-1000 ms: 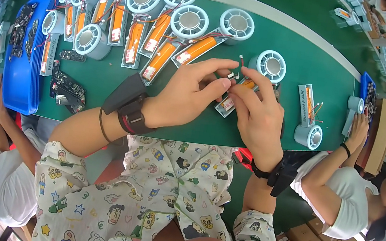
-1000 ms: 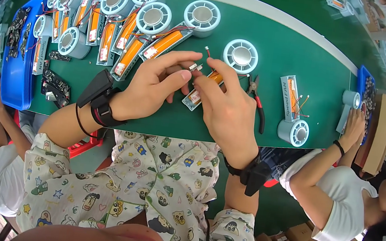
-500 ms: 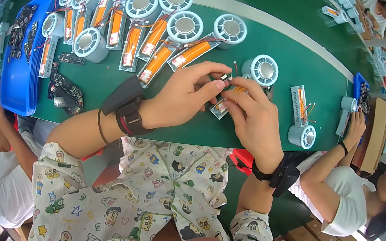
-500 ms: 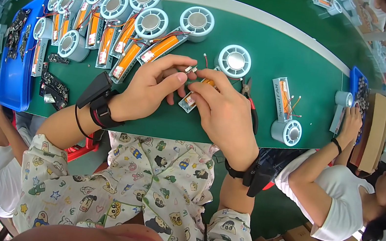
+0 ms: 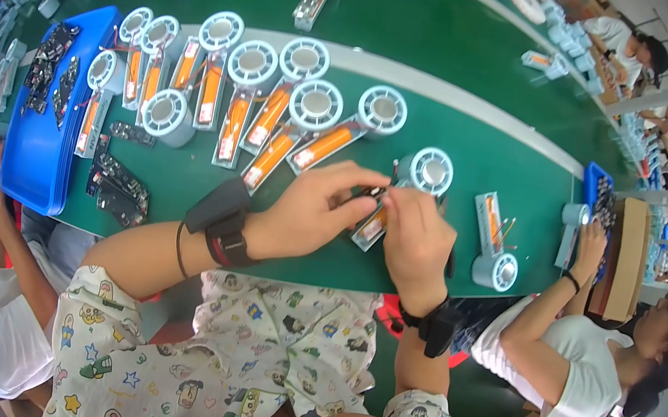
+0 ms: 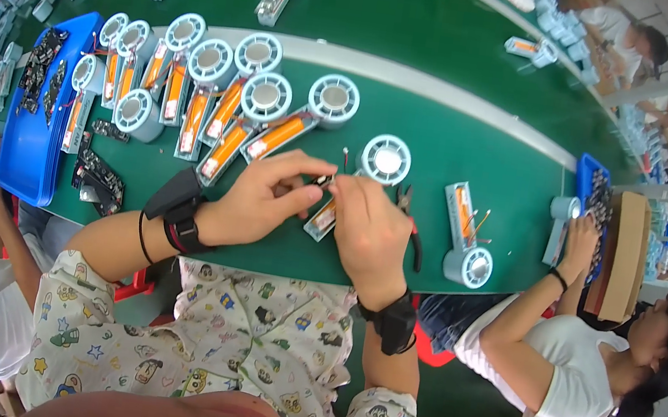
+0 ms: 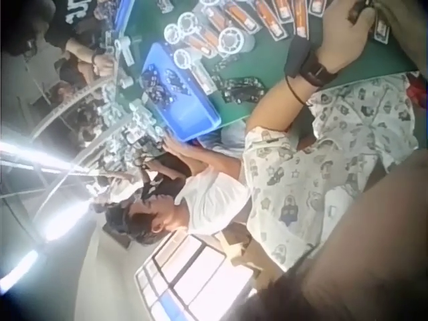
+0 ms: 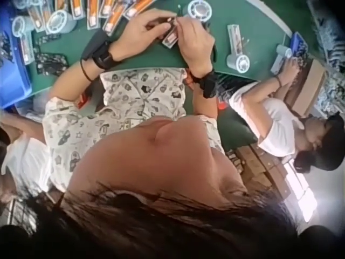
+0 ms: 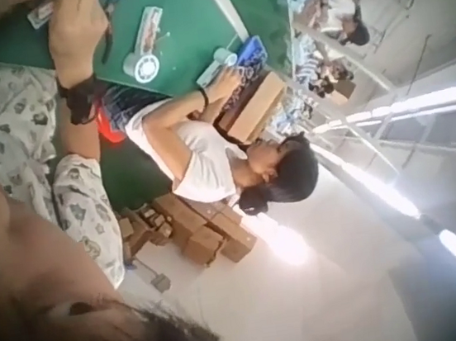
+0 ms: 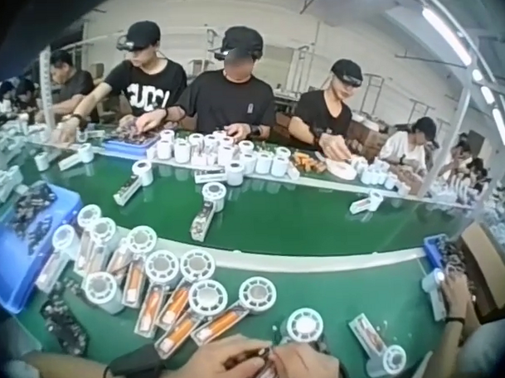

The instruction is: The person picks up a circuit board and connects it to a battery wire, then fits the board into a fan housing. After pressing the components into place, the person sets the assembled fan aside and reaches for another unit to repeat the process.

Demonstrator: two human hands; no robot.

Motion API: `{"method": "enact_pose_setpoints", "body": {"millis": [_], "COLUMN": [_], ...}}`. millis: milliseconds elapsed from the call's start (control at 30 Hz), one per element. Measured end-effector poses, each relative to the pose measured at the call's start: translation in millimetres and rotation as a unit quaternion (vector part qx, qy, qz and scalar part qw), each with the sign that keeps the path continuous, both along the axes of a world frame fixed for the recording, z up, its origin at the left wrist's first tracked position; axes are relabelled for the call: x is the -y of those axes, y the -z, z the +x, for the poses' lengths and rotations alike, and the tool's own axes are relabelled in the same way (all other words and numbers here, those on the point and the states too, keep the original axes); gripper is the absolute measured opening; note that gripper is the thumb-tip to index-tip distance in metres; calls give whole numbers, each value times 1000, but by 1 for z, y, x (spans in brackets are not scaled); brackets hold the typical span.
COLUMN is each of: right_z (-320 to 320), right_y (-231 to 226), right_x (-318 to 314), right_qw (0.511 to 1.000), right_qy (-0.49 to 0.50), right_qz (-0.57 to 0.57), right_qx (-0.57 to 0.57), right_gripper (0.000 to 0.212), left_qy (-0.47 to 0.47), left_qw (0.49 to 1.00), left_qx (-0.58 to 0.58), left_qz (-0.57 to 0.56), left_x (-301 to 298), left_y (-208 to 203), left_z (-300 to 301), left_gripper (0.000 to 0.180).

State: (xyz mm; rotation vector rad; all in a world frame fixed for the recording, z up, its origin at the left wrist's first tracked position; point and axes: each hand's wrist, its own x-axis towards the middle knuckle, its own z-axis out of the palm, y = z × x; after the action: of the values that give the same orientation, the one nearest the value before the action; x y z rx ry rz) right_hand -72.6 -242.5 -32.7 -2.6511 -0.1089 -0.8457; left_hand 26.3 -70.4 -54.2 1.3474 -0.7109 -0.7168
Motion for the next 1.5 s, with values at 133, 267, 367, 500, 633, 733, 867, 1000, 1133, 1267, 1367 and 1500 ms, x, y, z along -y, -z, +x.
{"method": "enact_pose_setpoints", "body": {"millis": [133, 267, 367, 500, 633, 733, 867, 1000, 1133, 1267, 1367, 1500], "right_z": [-3, -2, -2, -4, -4, -3, -4, -4, -4, -5, -6, -8], "right_y": [1, 4, 9, 13, 14, 14, 10, 1, -1, 2, 2, -1], "right_x": [-1, -4, -4, -4, -5, -5, -4, -6, -1, 16, 21, 24], "right_qw": [999, 999, 999, 999, 999, 998, 997, 998, 998, 996, 995, 992], "right_qy": [-3, 3, 13, 28, 26, 24, 23, 22, -3, -71, -92, -125], "right_qz": [-33, -40, -21, 17, 4, -24, -62, -61, -61, -39, -23, -15], "right_qx": [18, 33, 30, 20, 37, 52, 36, 8, 16, 28, 30, 23], "right_gripper": [14, 14, 14, 14, 14, 14, 15, 16, 18, 23, 27, 26], "left_qy": [-18, -14, 0, 24, 27, 24, 25, 31, 29, 60, 88, 112], "left_qw": [999, 1000, 999, 997, 997, 998, 994, 987, 990, 989, 985, 982], "left_qx": [33, 3, -35, -77, -68, -58, -96, -149, -130, -102, -108, -120], "left_qz": [-8, 5, 12, 9, 16, 32, 39, 47, 53, 92, 106, 91], "left_x": [-1, -2, 0, 1, -1, -1, 1, -1, 0, 0, 1, -1], "left_y": [-3, -10, -11, -11, -14, -17, -17, -21, -21, -22, -20, -16], "left_z": [-4, -4, -2, 1, -1, 0, 1, 5, 1, 7, 9, 12], "left_gripper": [32, 33, 34, 35, 34, 34, 34, 35, 35, 34, 34, 33]}}
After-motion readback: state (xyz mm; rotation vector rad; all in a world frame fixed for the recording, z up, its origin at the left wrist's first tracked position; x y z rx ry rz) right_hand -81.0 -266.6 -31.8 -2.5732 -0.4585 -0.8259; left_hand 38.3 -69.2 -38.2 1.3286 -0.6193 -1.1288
